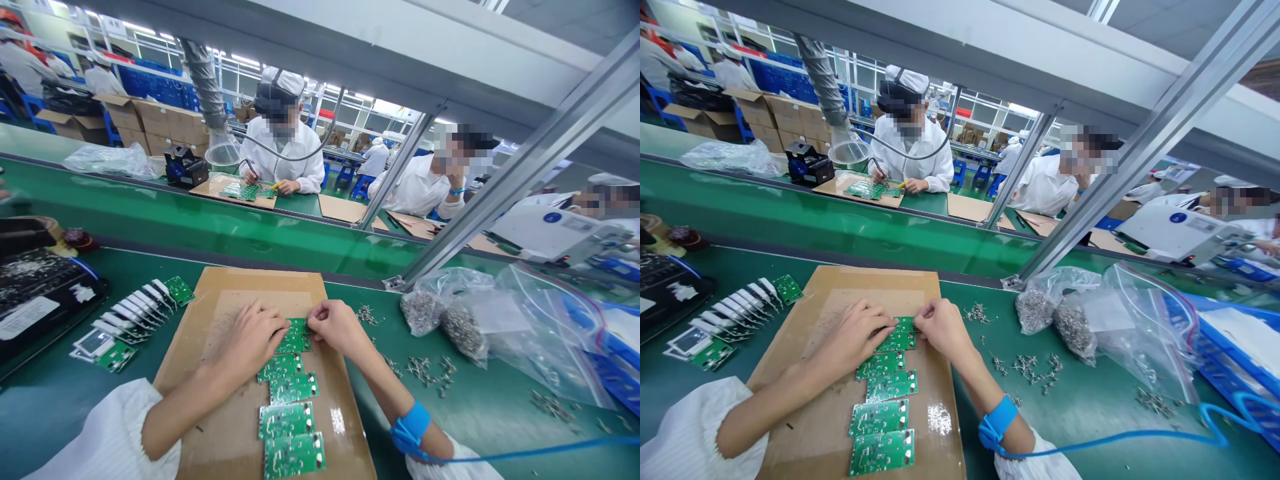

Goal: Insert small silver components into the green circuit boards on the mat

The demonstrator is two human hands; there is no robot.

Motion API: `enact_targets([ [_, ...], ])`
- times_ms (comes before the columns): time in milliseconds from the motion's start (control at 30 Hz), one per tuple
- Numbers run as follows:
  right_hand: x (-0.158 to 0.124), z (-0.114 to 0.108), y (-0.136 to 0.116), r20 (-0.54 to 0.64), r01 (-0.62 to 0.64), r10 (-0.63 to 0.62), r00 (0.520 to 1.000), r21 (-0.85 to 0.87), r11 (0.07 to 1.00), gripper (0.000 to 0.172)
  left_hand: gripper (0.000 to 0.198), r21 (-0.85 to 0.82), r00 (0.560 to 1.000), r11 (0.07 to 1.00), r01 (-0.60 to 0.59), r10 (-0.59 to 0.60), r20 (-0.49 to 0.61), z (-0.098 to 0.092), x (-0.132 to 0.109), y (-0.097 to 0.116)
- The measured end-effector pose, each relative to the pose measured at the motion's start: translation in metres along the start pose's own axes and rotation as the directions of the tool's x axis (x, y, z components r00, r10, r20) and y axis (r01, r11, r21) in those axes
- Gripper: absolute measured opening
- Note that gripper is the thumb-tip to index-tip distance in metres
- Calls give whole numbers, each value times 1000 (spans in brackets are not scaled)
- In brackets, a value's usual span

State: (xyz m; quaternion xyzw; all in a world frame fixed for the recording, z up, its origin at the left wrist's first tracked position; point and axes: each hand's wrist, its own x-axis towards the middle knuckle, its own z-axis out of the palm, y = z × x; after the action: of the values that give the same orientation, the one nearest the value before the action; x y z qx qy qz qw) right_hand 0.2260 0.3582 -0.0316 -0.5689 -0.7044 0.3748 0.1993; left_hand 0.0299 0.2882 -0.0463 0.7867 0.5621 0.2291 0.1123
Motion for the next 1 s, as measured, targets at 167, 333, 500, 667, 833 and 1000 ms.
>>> enact_targets([
  [167,1,0,7,-10,7,-7,1000,18,1000,9,24,5,1000,1000,-7,7,-7,1,-1,0],
  [333,-1,1,7,-25,14,-13,1000,43,999,11,27,8,1000,1000,-11,12,-10,0,-1,0],
  [500,-3,3,5,-37,13,-12,999,33,999,9,26,27,1000,1000,-14,14,7,-1,-1,1],
  [667,-3,5,3,-45,-8,8,999,-1,1000,7,25,40,1000,999,-6,5,17,-1,0,3],
  [833,-6,7,-1,-70,-29,25,997,-52,998,5,26,46,1000,999,-2,1,14,-1,-1,4],
  [1000,-9,7,-3,-85,-40,34,996,-81,996,4,25,55,1000,998,1,-1,7,-2,-1,6],
])
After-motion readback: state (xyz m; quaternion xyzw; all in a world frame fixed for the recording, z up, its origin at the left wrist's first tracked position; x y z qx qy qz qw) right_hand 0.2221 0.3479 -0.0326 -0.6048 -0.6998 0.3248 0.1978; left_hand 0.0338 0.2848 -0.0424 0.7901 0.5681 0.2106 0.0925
